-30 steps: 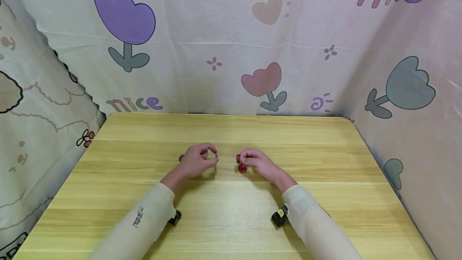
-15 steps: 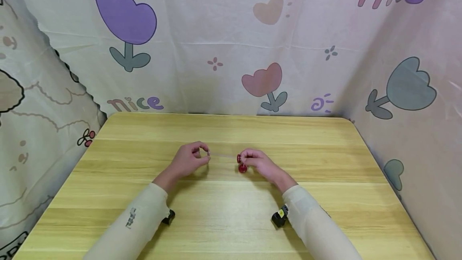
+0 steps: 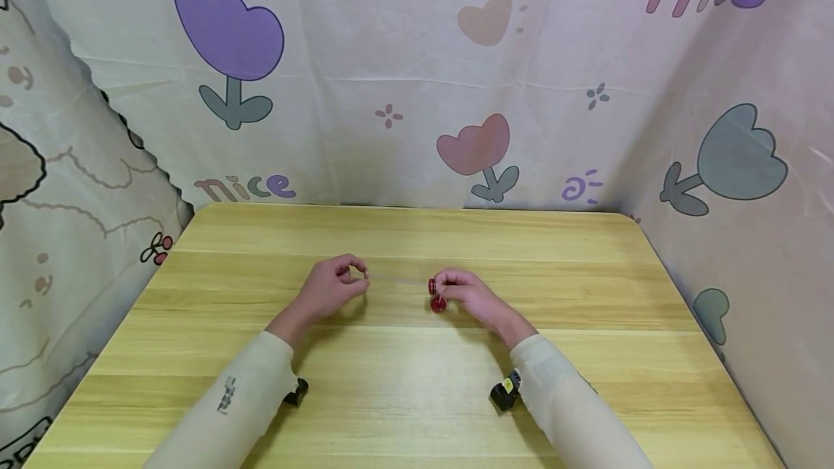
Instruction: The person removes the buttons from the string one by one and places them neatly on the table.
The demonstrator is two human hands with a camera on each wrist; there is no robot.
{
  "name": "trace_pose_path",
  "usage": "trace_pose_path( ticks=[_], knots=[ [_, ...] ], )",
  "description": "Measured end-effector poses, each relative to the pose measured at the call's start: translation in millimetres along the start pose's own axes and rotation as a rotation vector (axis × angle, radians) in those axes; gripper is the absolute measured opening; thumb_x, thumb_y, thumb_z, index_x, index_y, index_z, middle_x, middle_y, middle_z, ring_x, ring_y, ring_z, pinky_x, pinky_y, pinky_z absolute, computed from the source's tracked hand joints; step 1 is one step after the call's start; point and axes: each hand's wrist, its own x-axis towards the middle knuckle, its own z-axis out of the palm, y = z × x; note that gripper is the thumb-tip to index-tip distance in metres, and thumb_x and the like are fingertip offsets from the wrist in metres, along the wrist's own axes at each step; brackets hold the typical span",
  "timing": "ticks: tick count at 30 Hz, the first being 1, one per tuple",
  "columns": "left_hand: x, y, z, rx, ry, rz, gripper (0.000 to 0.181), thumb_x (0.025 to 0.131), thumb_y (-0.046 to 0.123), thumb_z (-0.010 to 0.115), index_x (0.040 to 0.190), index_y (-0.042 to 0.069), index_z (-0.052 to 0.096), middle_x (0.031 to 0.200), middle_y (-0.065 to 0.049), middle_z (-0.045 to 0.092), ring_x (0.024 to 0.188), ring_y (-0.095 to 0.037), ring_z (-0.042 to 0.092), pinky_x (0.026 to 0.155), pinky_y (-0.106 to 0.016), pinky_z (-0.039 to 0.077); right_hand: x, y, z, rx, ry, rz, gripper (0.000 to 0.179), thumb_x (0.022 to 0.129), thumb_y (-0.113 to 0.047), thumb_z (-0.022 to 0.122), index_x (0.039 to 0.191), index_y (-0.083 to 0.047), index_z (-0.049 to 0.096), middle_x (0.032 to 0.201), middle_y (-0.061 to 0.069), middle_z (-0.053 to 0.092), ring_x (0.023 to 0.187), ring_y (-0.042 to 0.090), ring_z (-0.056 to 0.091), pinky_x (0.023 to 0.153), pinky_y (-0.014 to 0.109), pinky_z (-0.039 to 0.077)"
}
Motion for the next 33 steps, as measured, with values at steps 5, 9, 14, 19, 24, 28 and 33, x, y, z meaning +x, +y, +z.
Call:
trace_pose_path(
  ticks=[5, 9, 14, 19, 24, 28, 33],
  knots=[
    [-0.8, -2.3, -3.4, 0.006, 0.012, -0.013, 0.017, 0.086, 0.018, 0.074, 0.102, 0.014, 0.067, 0.062, 0.001, 0.038, 0.056, -0.017, 0.038, 0.052, -0.029, 0.033, 0.0, 1, 0, 0.013, 0.002, 0.006, 0.011, 0.099, -0.004, 0.049, 0.098, 0.003, 0.058, 0.096, 0.010, 0.056, 0.094, 0.023, 0.052, 0.090, 0.038, 0.042],
    [-1.8, -3.6, -6.2, 0.012, 0.017, -0.017, 0.017, 0.087, 0.018, 0.074, 0.102, 0.014, 0.067, 0.063, 0.001, 0.040, 0.056, -0.018, 0.038, 0.051, -0.029, 0.033, 0.0, 0, 1, 0.020, 0.002, 0.014, 0.011, 0.098, -0.004, 0.049, 0.098, 0.003, 0.058, 0.096, 0.009, 0.056, 0.094, 0.024, 0.052, 0.090, 0.039, 0.042],
    [-3.6, -6.9, -9.6, -0.007, 0.030, -0.025, 0.020, 0.086, 0.018, 0.076, 0.103, 0.012, 0.068, 0.063, 0.001, 0.039, 0.056, -0.017, 0.037, 0.050, -0.028, 0.032, 0.1, -1, 2, 0.019, 0.000, 0.025, 0.014, 0.099, -0.006, 0.050, 0.100, 0.006, 0.057, 0.096, 0.008, 0.056, 0.095, 0.025, 0.052, 0.091, 0.040, 0.041],
    [-5.3, -10.0, -13.1, -0.027, 0.036, -0.038, 0.024, 0.085, 0.022, 0.080, 0.104, 0.012, 0.067, 0.063, 0.000, 0.038, 0.055, -0.018, 0.036, 0.049, -0.028, 0.031, 0.3, -2, 2, 0.011, 0.005, 0.037, 0.015, 0.101, -0.006, 0.050, 0.101, 0.008, 0.057, 0.097, 0.009, 0.056, 0.095, 0.026, 0.051, 0.092, 0.040, 0.041],
    [-6.9, -12.4, -17.1, -0.016, 0.041, -0.048, 0.031, 0.084, 0.028, 0.082, 0.105, 0.012, 0.067, 0.060, 0.001, 0.035, 0.053, -0.018, 0.033, 0.051, -0.030, 0.032, 0.0, -2, 2, 0.013, 0.009, 0.046, 0.016, 0.100, -0.004, 0.050, 0.102, 0.012, 0.055, 0.098, 0.009, 0.056, 0.097, 0.027, 0.051, 0.094, 0.042, 0.039],
    [-6.8, -15.1, -21.1, 0.007, 0.055, -0.049, 0.033, 0.083, 0.031, 0.082, 0.105, 0.011, 0.067, 0.059, 0.001, 0.034, 0.052, -0.017, 0.032, 0.051, -0.030, 0.033, -0.3, -3, 2, 0.010, 0.009, 0.042, 0.017, 0.101, -0.005, 0.050, 0.102, 0.011, 0.055, 0.099, 0.010, 0.057, 0.097, 0.026, 0.052, 0.095, 0.042, 0.040],
    [-5.3, -19.0, -26.3, 0.032, 0.070, -0.045, 0.023, 0.088, 0.020, 0.075, 0.106, 0.006, 0.068, 0.061, 0.001, 0.036, 0.053, -0.017, 0.034, 0.048, -0.029, 0.033, -0.7, -4, 0, 0.016, 0.003, 0.024, 0.017, 0.100, -0.008, 0.050, 0.100, 0.008, 0.056, 0.095, 0.012, 0.057, 0.094, 0.026, 0.053, 0.093, 0.042, 0.041]
  ],
)
